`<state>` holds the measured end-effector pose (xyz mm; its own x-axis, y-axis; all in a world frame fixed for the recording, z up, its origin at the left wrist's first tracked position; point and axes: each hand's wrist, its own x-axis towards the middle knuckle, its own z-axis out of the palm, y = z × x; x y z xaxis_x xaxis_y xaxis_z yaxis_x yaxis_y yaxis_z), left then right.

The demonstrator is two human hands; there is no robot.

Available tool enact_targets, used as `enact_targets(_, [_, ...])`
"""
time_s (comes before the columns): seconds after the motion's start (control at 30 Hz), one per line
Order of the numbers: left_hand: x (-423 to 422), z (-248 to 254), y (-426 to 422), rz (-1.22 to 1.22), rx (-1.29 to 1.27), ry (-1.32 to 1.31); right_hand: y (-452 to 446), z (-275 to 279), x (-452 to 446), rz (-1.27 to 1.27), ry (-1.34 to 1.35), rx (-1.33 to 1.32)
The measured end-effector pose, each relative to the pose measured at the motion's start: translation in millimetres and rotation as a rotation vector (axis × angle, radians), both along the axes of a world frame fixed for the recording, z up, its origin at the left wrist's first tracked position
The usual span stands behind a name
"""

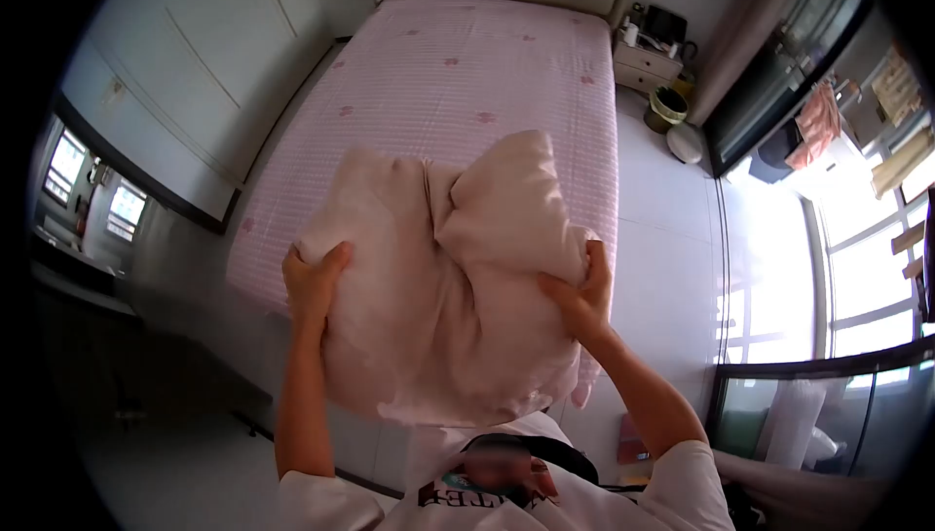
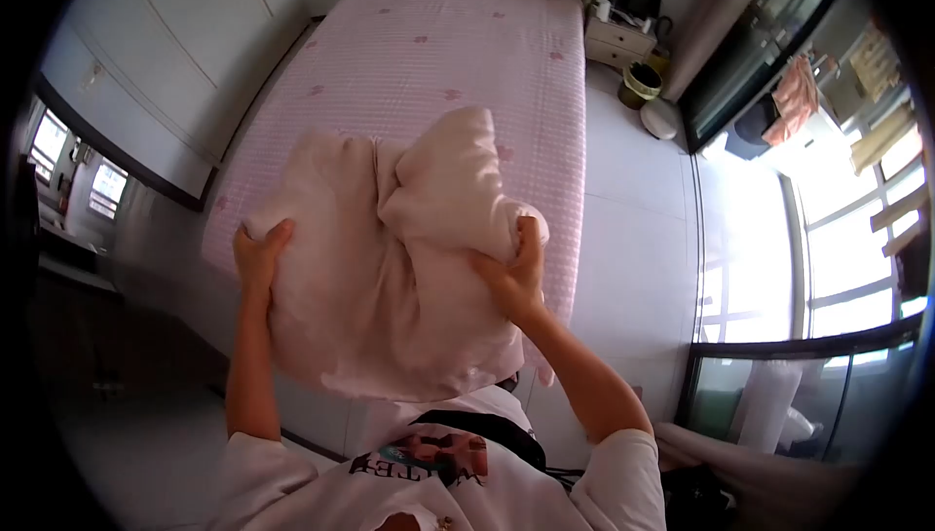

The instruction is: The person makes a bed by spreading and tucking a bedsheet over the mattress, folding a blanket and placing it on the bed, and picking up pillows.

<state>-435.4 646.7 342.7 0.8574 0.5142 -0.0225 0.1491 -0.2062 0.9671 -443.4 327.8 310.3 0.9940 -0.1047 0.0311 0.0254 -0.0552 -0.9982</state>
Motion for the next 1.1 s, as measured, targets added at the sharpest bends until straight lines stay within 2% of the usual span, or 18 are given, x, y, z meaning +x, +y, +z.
enact_targets(0.13, [53.8, 0.9, 78.3, -0.062, -0.02, -0.067, 49.4, -12.6, 45.5, -0.067, 0.04, 0.067])
enact_targets(0.2, [92.5, -25.6, 129.5, -0.09, 0.0, -0.037, 76.3, -22.3, 69.1, -0.153, 0.196, 0.084])
enact_targets(0.27, [119.4, -73.3, 168.6, -0.096, -0.003, 0.018, 89.4, -78.3, 88.8, -0.258, 0.265, -0.011])
enact_targets(0.33, [150.2, -132.4, 212.1, -0.093, 0.328, 0.356, 104.8, -133.0, 110.7, -0.364, 0.466, -0.285])
enact_targets(0.4, [151.3, -238.5, 263.5, -0.244, 0.806, 0.547, 104.7, -237.2, 113.3, -0.352, 0.571, -0.401])
enact_targets(0.47, [135.4, -311.5, 291.4, -0.339, 0.552, 0.877, 117.8, -305.4, 107.1, -0.299, 0.627, -0.549])
enact_targets(0.5, [125.4, -317.4, 288.2, -0.351, 0.549, 0.894, 127.9, -323.4, 103.0, -0.262, 0.604, -0.58])
enact_targets(0.57, [109.8, -319.8, 273.1, -0.058, 0.168, 0.984, 151.5, -350.8, 102.6, -0.264, 0.603, -0.642])
enact_targets(0.67, [82.1, -364.9, 266.6, 0.163, -0.014, 0.929, 173.3, -383.2, 116.4, -0.348, 0.623, -0.614])
enact_targets(0.7, [77.9, -372.7, 262.0, 0.158, -0.007, 0.931, 175.3, -382.8, 125.0, -0.3, 0.674, -0.558])
enact_targets(0.77, [76.0, -363.6, 238.4, 0.407, -0.22, 1.017, 181.3, -389.2, 144.2, -0.262, 0.738, -0.49])
enact_targets(0.8, [71.5, -373.0, 235.6, 0.396, -0.208, 1.026, 181.4, -395.7, 154.4, -0.347, 0.68, -0.315])
enact_targets(0.83, [67.8, -385.3, 232.7, 0.431, -0.39, 0.993, 180.3, -400.8, 167.5, -0.428, 0.61, -0.143])
enact_targets(0.87, [63.7, -397.3, 228.6, 0.466, -0.573, 0.956, 178.8, -392.6, 182.6, -0.437, 0.615, -0.141])
enact_targets(0.9, [60.1, -407.7, 217.4, 0.462, -0.568, 0.962, 177.9, -371.1, 199.5, -0.449, 0.699, -0.039])
enact_targets(0.97, [48.9, -420.0, 178.5, 0.442, 0.127, 1.004, 181.3, -360.6, 218.6, -0.459, 0.789, 0.065])
enact_targets(1.03, [34.5, -408.6, 122.1, 0.125, 0.6, 0.447, 194.5, -364.7, 227.1, -0.23, 0.329, 0.063])
enact_targets(1.1, [62.1, -366.7, 58.6, -0.271, 0.561, 0.164, 218.2, -341.2, 225.2, -0.172, 0.303, -0.104])
